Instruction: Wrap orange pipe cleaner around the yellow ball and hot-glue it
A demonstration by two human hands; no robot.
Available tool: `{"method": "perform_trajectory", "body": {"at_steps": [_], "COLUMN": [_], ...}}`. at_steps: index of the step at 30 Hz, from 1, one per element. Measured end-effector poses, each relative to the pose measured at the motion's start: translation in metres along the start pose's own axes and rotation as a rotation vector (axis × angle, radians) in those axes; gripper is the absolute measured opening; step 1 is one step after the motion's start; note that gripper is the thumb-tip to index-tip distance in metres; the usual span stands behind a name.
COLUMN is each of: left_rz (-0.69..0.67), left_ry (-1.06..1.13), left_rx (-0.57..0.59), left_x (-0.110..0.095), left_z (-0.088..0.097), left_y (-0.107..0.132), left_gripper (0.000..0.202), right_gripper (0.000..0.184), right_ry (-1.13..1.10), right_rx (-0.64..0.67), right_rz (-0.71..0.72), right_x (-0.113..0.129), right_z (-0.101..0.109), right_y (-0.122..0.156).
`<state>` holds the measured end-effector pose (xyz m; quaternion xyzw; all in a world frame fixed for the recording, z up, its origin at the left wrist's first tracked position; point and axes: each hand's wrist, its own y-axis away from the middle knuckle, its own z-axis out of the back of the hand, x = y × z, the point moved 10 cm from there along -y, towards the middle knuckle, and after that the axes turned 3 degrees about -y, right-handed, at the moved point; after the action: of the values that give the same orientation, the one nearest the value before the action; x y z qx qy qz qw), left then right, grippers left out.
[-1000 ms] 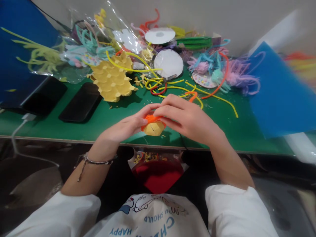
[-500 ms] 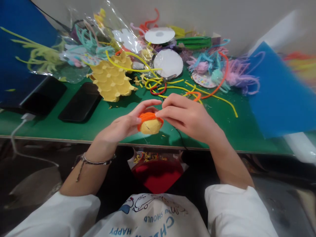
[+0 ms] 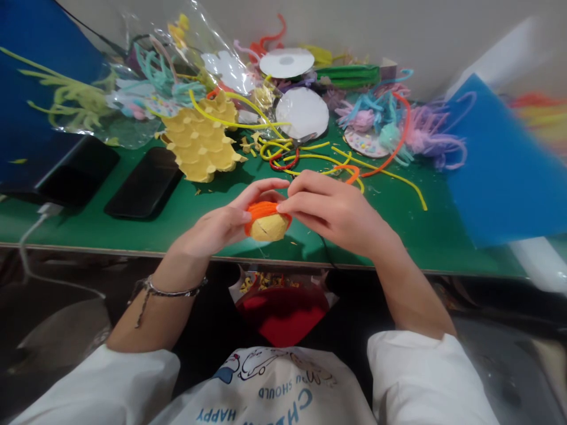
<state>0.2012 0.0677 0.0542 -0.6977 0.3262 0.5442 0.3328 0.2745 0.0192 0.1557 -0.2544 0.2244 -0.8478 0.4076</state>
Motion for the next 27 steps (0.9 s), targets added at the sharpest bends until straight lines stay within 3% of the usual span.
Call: {"method": "perform_trajectory", "body": {"at_steps": [9, 27], "left_rz": [-0.14, -0.186], "left_ry": [0.071, 0.144], "left_rx": [0.038, 0.021], "left_x": [-0.009, -0.018], "left_z": [0.002, -0.001], "left_y": [-0.003, -0.001], "left_gripper": [0.055, 0.048], "right_gripper": [0.012, 0.015], "right_ry": [0.005, -0.038], "right_rx": [-0.058, -0.05], "right_rz": [-0.045, -0.038], "right_x": [-0.004, 0.002], "right_z": [0.011, 0.007], "right_y": [-0.001, 0.0]}}
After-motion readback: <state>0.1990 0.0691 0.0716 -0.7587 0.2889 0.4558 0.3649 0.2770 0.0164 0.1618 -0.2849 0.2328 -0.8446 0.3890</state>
